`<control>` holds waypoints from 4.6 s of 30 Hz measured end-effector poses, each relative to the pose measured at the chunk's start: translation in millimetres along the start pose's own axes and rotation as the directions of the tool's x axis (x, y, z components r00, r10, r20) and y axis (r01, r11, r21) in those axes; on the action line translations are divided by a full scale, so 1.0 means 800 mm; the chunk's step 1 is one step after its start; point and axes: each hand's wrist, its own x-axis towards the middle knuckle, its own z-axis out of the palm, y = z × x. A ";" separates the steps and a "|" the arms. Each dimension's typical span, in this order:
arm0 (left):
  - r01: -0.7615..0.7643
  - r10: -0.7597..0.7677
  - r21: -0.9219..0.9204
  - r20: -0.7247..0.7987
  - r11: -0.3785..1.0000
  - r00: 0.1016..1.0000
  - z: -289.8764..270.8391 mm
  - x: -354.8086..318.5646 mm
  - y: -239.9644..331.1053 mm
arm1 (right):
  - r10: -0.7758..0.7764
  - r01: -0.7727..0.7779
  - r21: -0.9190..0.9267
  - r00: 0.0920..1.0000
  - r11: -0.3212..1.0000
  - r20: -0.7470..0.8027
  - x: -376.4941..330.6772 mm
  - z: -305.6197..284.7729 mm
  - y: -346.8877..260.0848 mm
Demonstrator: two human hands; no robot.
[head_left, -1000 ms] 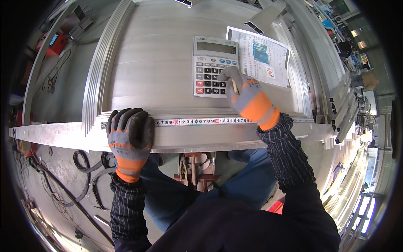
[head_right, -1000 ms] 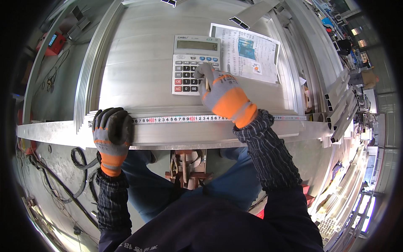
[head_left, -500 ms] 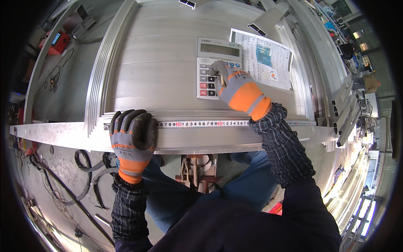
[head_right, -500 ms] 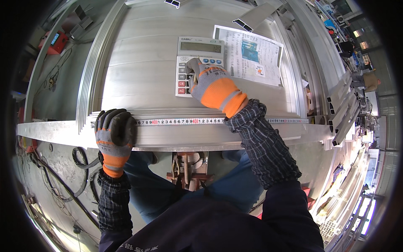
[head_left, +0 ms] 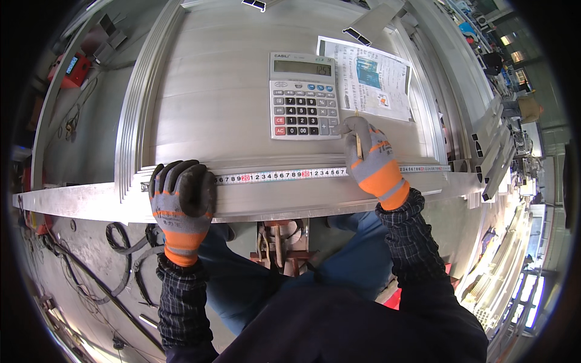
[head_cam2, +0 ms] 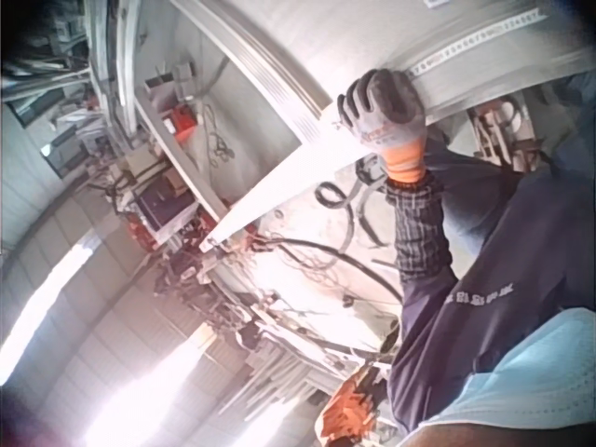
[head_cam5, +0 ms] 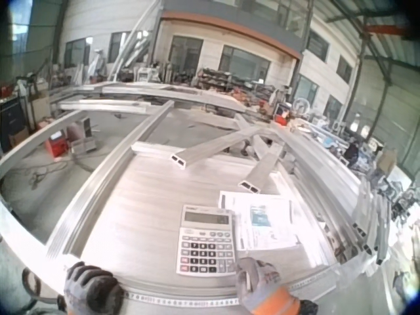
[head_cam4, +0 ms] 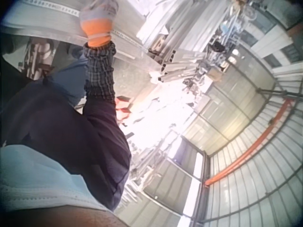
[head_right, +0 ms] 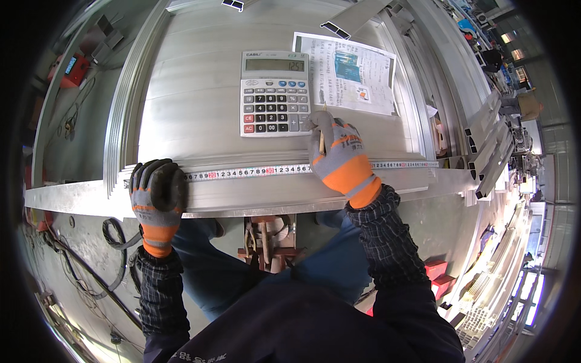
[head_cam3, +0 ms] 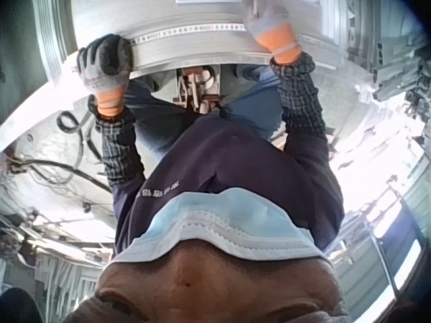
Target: The person measures and marks a long aluminum profile using a tape measure and pencil, then uses a calculator to compute dimensions. The person repeatedly measures, marks, and calculates along the profile.
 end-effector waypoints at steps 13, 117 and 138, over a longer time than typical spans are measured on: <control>0.000 -0.001 0.015 0.014 1.000 1.000 0.004 -0.004 -0.003 | -0.010 0.010 0.014 0.999 1.000 -0.033 -0.023 -0.004 0.004; -0.016 0.016 0.007 -0.009 1.000 1.000 0.002 0.000 -0.004 | -0.320 0.330 -0.041 0.935 0.943 0.152 0.027 0.038 -0.096; -0.015 0.015 0.005 0.002 1.000 1.000 0.007 -0.003 -0.006 | -0.318 0.319 -0.026 0.929 0.947 -0.191 0.011 0.063 -0.098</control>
